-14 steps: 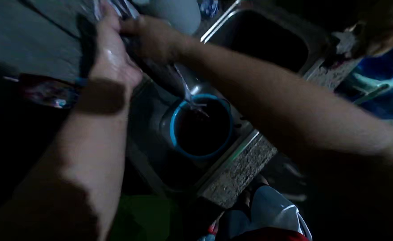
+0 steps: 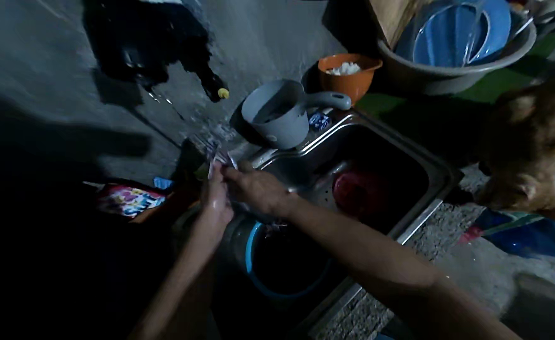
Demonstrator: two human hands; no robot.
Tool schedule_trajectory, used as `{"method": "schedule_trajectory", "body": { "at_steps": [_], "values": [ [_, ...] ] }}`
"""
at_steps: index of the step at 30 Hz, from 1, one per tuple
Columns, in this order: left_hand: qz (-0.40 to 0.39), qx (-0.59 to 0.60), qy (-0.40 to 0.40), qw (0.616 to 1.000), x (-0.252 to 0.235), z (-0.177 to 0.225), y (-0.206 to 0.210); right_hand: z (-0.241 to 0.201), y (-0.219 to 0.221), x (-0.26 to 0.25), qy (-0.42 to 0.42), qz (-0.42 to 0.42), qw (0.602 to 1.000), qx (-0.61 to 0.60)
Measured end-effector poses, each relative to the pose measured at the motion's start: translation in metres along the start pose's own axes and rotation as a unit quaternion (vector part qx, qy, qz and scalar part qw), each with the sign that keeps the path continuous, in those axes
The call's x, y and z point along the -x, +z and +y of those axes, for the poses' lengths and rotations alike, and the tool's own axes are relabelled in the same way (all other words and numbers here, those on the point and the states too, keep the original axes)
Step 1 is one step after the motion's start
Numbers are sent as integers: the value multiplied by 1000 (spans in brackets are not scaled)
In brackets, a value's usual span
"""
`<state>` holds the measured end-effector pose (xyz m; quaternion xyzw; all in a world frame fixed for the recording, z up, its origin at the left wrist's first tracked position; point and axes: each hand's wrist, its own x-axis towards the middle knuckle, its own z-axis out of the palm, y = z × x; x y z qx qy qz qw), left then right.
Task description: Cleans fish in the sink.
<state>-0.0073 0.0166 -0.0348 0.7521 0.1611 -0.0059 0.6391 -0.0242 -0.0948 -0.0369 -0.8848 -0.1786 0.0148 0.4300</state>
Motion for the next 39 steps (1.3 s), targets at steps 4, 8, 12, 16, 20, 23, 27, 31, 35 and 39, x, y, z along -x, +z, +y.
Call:
{"method": "schedule_trajectory", "body": {
  "at_steps": [4, 8, 12, 16, 20, 23, 27, 31, 35, 39],
  "values": [
    [-10, 69, 10, 998, -6, -14, -5, -1, 0, 4, 62, 118, 973, -190],
    [-34, 86, 25, 995, 2, -13, 4, 14, 3, -9, 41, 51, 974, -219],
    [-42, 116, -2, 992, 4, -9, 8, 23, -13, -11, 30, -41, 991, -124],
    [-45, 110, -12, 993, 0, -10, 10, 35, -26, -14, 29, -86, 990, -106],
    [-30, 87, -15, 996, 4, -5, 15, 36, -28, -7, 31, -72, 990, -121],
    [-42, 23, -12, 999, 16, -3, 11, 33, -25, 0, 61, -72, 987, -128],
    [-64, 8, 10, 998, 16, -12, 6, 39, -21, 10, 31, -22, 984, -177],
    [-38, 30, -18, 999, 13, -15, 4, 34, -25, 14, 12, 78, 968, -238],
    [-43, 9, -12, 999, 19, -12, 1, 28, -30, 6, 23, 26, 977, -212],
    [-42, 5, -18, 999, 25, -3, -2, 21, -35, 1, 23, 1, 986, -164]
  ]
}}
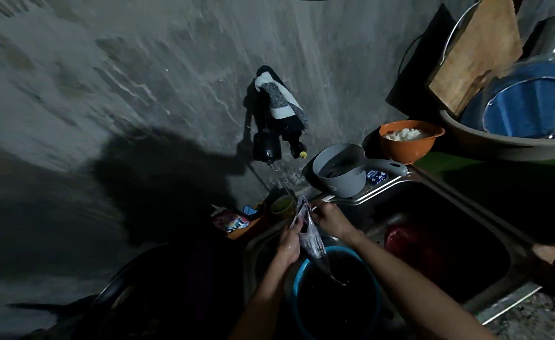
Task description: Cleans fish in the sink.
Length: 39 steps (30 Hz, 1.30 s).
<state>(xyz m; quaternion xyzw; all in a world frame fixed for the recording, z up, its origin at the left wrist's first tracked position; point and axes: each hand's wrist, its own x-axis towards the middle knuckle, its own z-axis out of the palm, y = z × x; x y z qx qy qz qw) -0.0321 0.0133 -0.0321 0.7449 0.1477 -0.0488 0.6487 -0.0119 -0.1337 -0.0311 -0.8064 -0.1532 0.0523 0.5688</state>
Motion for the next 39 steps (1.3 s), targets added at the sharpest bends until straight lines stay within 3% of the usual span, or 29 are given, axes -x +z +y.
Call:
{"method": "schedule_trajectory", "body": {
  "at_steps": [4, 8, 12, 16, 19, 23, 26, 34, 39],
  "values": [
    [-5, 7, -4, 1000, 4, 4, -1, -2, 7, -7, 36, 17, 999, 15],
    [-5, -8, -5, 1000, 5, 3, -1, -4, 10, -12, 131, -21, 990, -47],
    [-3, -31, 10, 999, 7, 4, -1, 2, 14, -18, 260, -66, 951, -157],
    [-17, -94, 28, 995, 12, 6, 1, 5, 12, -17, 305, -88, 921, -227],
    [-22, -105, 35, 994, 13, 5, -1, 5, 7, -11, 281, -69, 921, -262],
    [-10, -85, 49, 995, 10, 9, -3, 17, 15, 9, 129, 70, 940, -308],
    [-1, -78, 66, 995, 6, 12, -5, 19, 25, 23, 46, 143, 953, -263],
    [44, -61, 75, 994, -3, 16, -6, 6, 40, 26, -64, 158, 985, -38],
    [69, -50, 86, 993, 1, 14, 0, -28, 43, 12, 50, 32, 986, 154]
  ]
}}
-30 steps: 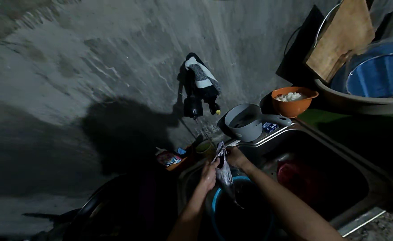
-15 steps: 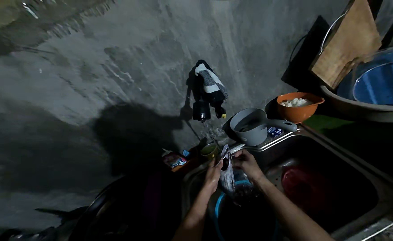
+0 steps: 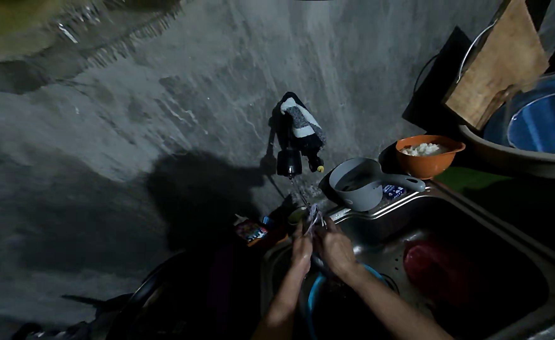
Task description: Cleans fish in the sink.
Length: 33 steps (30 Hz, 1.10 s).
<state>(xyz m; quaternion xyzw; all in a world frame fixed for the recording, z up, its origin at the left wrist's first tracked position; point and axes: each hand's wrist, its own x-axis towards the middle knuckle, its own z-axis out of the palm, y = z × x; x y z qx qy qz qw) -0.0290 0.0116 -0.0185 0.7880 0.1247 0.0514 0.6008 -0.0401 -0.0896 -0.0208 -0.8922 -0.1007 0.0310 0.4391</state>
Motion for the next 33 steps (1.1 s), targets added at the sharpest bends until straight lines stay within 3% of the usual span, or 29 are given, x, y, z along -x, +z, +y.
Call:
{"method": "schedule_trajectory", "body": {
  "at_steps": [4, 11, 20, 28, 33],
  "values": [
    [14, 37, 18, 999, 5, -7, 4, -16, -8, -18, 55, -51, 997, 20],
    [17, 43, -10, 999, 11, -7, 3, -23, -22, -36, 51, -128, 990, -1],
    [-21, 55, -9, 998, 10, -8, -6, -6, -8, -37, -14, -115, 993, 0],
    [-16, 50, -10, 999, 5, -5, -6, 17, 0, -39, -65, -69, 990, -106],
    [-21, 40, -17, 999, 4, -7, -5, 15, -11, -34, -6, -134, 975, -177]
  ]
}}
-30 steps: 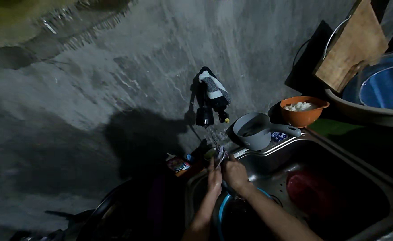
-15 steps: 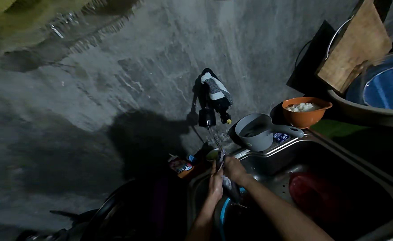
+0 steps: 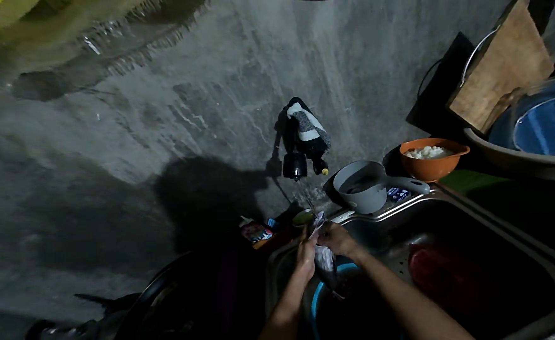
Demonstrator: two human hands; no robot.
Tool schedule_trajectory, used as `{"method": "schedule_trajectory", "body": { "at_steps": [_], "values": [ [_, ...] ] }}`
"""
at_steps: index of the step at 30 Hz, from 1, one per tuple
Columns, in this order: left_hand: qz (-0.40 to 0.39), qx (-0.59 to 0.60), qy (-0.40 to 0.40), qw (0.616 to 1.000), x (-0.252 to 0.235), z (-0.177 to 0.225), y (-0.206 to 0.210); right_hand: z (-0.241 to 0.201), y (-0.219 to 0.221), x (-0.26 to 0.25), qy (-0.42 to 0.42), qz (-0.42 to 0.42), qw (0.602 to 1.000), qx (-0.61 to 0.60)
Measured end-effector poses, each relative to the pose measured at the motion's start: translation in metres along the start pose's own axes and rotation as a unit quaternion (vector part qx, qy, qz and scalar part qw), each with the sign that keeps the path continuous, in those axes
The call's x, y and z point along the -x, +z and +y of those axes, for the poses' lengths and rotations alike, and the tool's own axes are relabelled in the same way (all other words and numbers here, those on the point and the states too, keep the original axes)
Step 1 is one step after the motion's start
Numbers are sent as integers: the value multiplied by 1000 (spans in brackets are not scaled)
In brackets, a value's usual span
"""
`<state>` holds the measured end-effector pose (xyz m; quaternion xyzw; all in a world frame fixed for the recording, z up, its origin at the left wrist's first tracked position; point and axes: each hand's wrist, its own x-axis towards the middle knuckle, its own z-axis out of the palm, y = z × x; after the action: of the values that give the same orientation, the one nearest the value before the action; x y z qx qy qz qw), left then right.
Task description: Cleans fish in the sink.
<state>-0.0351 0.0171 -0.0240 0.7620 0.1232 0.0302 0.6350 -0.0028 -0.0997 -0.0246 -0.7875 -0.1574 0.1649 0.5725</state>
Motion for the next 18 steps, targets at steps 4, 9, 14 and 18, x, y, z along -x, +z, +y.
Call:
{"method": "schedule_trajectory", "body": {
  "at_steps": [4, 9, 14, 18],
  "values": [
    [7, -8, -1, 1000, -5, -3, -2, 2, -6, 4, 13, -33, 998, -54],
    [24, 14, 3, 1000, -8, 1, -6, -4, -19, 17, 4, 8, 994, -109],
    [24, 21, 2, 999, -10, 1, -7, -2, -23, 26, 7, 77, 989, -125],
    [23, 25, 6, 999, -9, 5, -5, 2, -10, 33, -17, 141, 986, -83]
  ]
}}
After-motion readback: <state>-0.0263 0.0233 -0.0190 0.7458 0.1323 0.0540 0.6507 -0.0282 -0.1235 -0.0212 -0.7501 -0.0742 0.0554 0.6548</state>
